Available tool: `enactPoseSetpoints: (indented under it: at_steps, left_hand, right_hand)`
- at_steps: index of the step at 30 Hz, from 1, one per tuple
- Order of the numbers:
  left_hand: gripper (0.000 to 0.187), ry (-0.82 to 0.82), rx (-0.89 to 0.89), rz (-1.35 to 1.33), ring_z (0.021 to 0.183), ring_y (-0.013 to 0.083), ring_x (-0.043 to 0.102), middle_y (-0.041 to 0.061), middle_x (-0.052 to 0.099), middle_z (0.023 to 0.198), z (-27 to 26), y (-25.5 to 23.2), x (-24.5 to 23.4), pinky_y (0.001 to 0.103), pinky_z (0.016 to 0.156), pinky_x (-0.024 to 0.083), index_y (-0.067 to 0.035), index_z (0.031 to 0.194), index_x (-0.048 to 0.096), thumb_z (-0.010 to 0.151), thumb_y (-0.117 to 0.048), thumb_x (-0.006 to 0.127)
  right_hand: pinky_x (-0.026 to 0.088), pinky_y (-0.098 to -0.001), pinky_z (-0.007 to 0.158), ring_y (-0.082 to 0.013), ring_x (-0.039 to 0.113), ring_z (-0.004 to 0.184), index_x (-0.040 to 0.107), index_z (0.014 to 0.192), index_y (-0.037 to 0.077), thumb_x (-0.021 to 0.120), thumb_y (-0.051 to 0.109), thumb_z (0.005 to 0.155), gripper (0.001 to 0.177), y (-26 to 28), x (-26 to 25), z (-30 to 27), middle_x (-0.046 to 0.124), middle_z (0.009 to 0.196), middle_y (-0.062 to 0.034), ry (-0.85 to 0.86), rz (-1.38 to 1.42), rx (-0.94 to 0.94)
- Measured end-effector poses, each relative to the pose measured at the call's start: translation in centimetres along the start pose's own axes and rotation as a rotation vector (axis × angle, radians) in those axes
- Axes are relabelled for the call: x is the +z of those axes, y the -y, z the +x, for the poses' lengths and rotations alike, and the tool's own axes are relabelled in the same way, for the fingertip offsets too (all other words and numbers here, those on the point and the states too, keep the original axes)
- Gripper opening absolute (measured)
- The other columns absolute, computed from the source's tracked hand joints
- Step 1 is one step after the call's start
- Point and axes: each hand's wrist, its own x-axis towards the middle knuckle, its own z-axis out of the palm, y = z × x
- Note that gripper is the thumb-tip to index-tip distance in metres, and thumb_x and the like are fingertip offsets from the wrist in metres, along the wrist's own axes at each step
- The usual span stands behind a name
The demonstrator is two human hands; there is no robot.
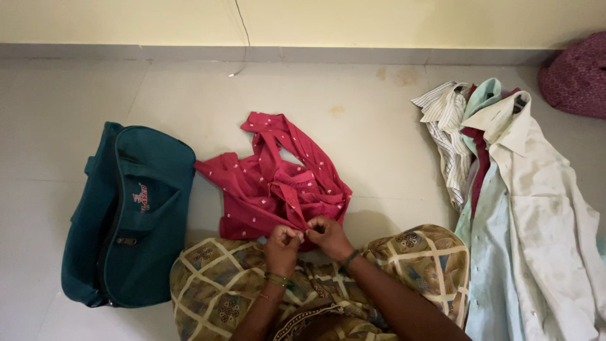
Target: The person picks up a red shirt from a pile on the floor, buttons the collar, and then lays it flat to fold it.
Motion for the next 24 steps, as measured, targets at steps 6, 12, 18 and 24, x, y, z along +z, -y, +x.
enactPoseSetpoints:
  at_steps: [6, 12, 18, 24]
  left_hand:
    - [0.017, 0.02, 0.101, -0.224, 0.077, 0.0129, 0.067, 0.007, 0.071, 0.082, 0.6, 1.0, 0.2, 0.029, 0.072, 0.057, -0.002, 0.085, 0.057, 0.089, 0.002, 0.074]
    - [0.021, 0.013, 0.042, -0.131, 0.075, 0.0135, 0.069, 0.008, 0.071, 0.079, 0.9, 0.1, 0.2, 0.029, 0.069, 0.056, -0.002, 0.083, 0.055, 0.087, 0.004, 0.074]
    - [0.03, -0.011, 0.02, -0.106, 0.07, 0.0123, 0.067, 0.007, 0.069, 0.073, 1.4, -0.4, 0.3, 0.027, 0.064, 0.056, -0.003, 0.074, 0.047, 0.081, 0.006, 0.075]
    - [0.031, -0.025, 0.026, 0.217, 0.064, 0.0106, 0.061, 0.004, 0.063, 0.065, 1.4, -2.7, -0.3, 0.028, 0.059, 0.051, -0.004, 0.07, 0.051, 0.077, -0.001, 0.081]
  right_hand:
    - [0.053, -0.0235, 0.074, -0.0042, 0.062, 0.083, 0.072, 0.099, 0.001, 0.071, 0.005, 0.092, 0.009, 0.4, 0.0, 0.1, 0.073, 0.09, 0.0019, 0.0, 0.052, -0.029]
    - [0.054, -0.0235, 0.075, -0.0049, 0.066, 0.083, 0.072, 0.1, 0.0, 0.07, 0.004, 0.093, 0.009, 1.9, -0.1, -0.3, 0.075, 0.092, 0.0004, 0.033, 0.121, -0.012]
    - [0.055, -0.0244, 0.075, -0.0065, 0.066, 0.082, 0.071, 0.101, 0.0, 0.071, 0.003, 0.092, 0.009, -0.1, -0.1, 0.2, 0.074, 0.089, 0.0002, 0.016, 0.145, -0.021]
    - [0.054, -0.0243, 0.08, -0.0054, 0.063, 0.089, 0.071, 0.104, 0.003, 0.073, 0.003, 0.091, 0.013, -0.5, 0.0, 0.3, 0.072, 0.094, 0.0012, -0.014, 0.042, -0.091]
